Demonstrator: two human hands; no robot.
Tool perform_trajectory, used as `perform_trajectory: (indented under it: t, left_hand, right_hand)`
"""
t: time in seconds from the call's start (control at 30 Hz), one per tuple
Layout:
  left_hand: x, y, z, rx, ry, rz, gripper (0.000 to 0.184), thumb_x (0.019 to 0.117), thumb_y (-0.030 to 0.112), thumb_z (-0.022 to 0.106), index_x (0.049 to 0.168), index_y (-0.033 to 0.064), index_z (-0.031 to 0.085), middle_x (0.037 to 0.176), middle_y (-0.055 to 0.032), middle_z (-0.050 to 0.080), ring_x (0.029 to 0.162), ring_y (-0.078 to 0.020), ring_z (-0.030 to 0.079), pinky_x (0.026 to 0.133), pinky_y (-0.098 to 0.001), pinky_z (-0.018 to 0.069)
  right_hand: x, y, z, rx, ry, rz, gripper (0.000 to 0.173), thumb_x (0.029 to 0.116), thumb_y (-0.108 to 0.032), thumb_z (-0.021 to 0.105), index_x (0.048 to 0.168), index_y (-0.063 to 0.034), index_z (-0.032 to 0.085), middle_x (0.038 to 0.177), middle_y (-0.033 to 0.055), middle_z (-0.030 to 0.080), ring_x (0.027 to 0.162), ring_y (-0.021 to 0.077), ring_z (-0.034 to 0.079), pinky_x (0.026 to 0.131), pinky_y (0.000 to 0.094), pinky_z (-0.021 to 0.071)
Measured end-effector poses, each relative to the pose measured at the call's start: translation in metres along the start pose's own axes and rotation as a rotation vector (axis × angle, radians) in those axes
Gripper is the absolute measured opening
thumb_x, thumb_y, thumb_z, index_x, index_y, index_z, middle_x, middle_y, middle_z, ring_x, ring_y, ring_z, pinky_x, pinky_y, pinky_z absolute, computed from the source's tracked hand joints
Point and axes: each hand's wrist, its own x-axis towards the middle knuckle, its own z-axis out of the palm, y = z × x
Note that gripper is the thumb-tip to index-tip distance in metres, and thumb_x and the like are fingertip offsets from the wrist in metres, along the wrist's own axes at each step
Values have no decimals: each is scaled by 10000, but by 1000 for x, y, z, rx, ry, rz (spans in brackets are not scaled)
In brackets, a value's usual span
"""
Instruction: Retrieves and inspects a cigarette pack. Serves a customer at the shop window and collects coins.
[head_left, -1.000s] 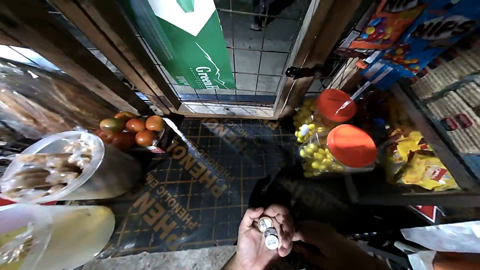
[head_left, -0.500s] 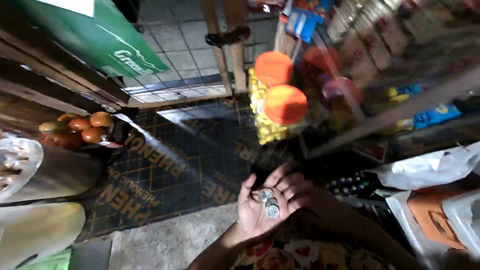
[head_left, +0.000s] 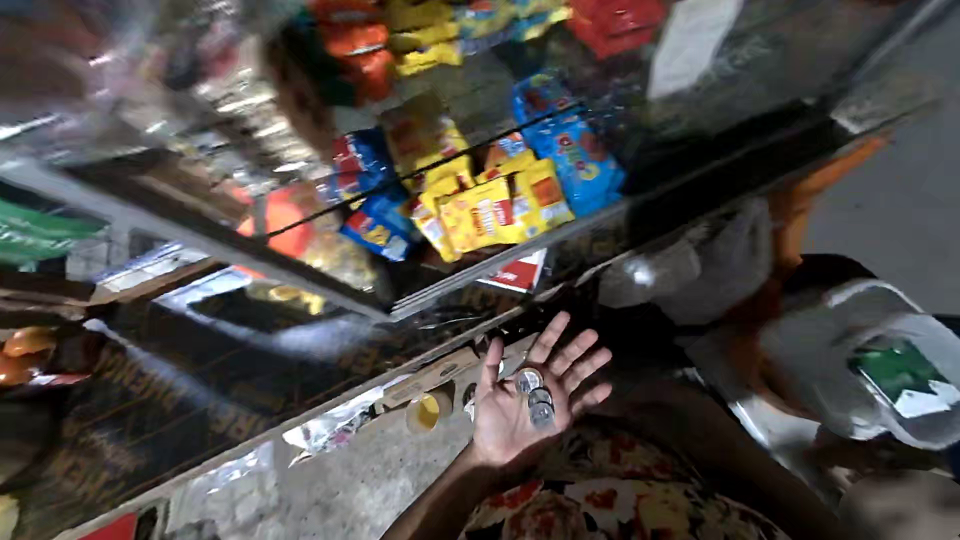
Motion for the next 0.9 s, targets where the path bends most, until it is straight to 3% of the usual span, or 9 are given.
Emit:
perform_trajectory:
  t: [0.07,0.13,0.33,0.43,0.53,0.7,0.77,0.8,0.9]
  left_hand:
    - [21,-24,9,-9,158,-38,855,998,655,127,1480,59,506,1414,-219,593,1318,-393,570,1040,-515,500]
    - [36,-45,11,16,253,-53,851,1013,610,55,1452,44,516,1356,-203,636,1262,-370,615,1008,-491,525]
    - [55,-74,13,11,324,-126,853,1022,597,25,1436,43,524,1337,-173,652,1259,-347,618,1048,-483,501]
    - [60,-72,17,109,472,-168,795,1045,517,25,1316,44,603,1199,-140,713,1124,-300,688,972,-445,548]
    - [63,-71,19,214,750,-201,644,1083,435,101,1126,75,633,937,-53,723,850,-174,714,790,-322,585]
    - [47,-56,-14,258,817,-240,425,1068,219,221,899,107,594,673,26,610,537,-35,586,489,-141,484]
    - [40,-48,-26,359,862,-254,436,1080,215,197,865,136,567,657,50,598,516,-17,561,470,-131,458]
    - [36,-46,-33,451,899,-245,429,1085,216,193,879,151,564,667,60,606,530,-22,571,483,-147,469]
    - [25,-46,-50,790,981,-213,314,1102,194,229,1048,139,533,796,62,585,658,-47,602,593,-221,523]
  right_hand:
    - [-17,25,-17,69,88,55,280,1013,-115,601,1233,34,687,1180,195,701,1042,230,684,953,375,546]
    - [-31,46,-23,85,207,-35,249,990,-70,600,1186,47,699,1131,188,714,1006,216,696,920,364,565]
    - [-38,70,-24,-25,272,-313,228,981,-96,608,1145,5,730,1099,159,726,999,238,705,914,397,581]
    - [-38,81,-16,-19,320,-354,224,984,-112,604,1135,1,724,1079,147,730,960,222,713,877,382,596]
    - [-49,73,-16,7,269,-73,264,1009,-133,600,1207,2,710,1160,189,709,1043,286,698,953,450,559]
    - [-64,98,-22,-56,323,396,340,1049,-228,551,1305,-32,659,1280,195,660,1179,345,644,1041,542,490]
    - [-78,120,-26,52,602,491,372,1052,-226,533,1331,6,615,1268,204,660,1146,313,656,1026,491,508]
    - [-82,137,-26,155,820,492,368,1042,-190,549,1321,44,600,1234,216,668,1070,289,682,960,445,549]
    - [-98,199,-36,582,1343,587,429,1053,-137,543,1419,72,461,1298,260,596,1035,296,676,876,442,578]
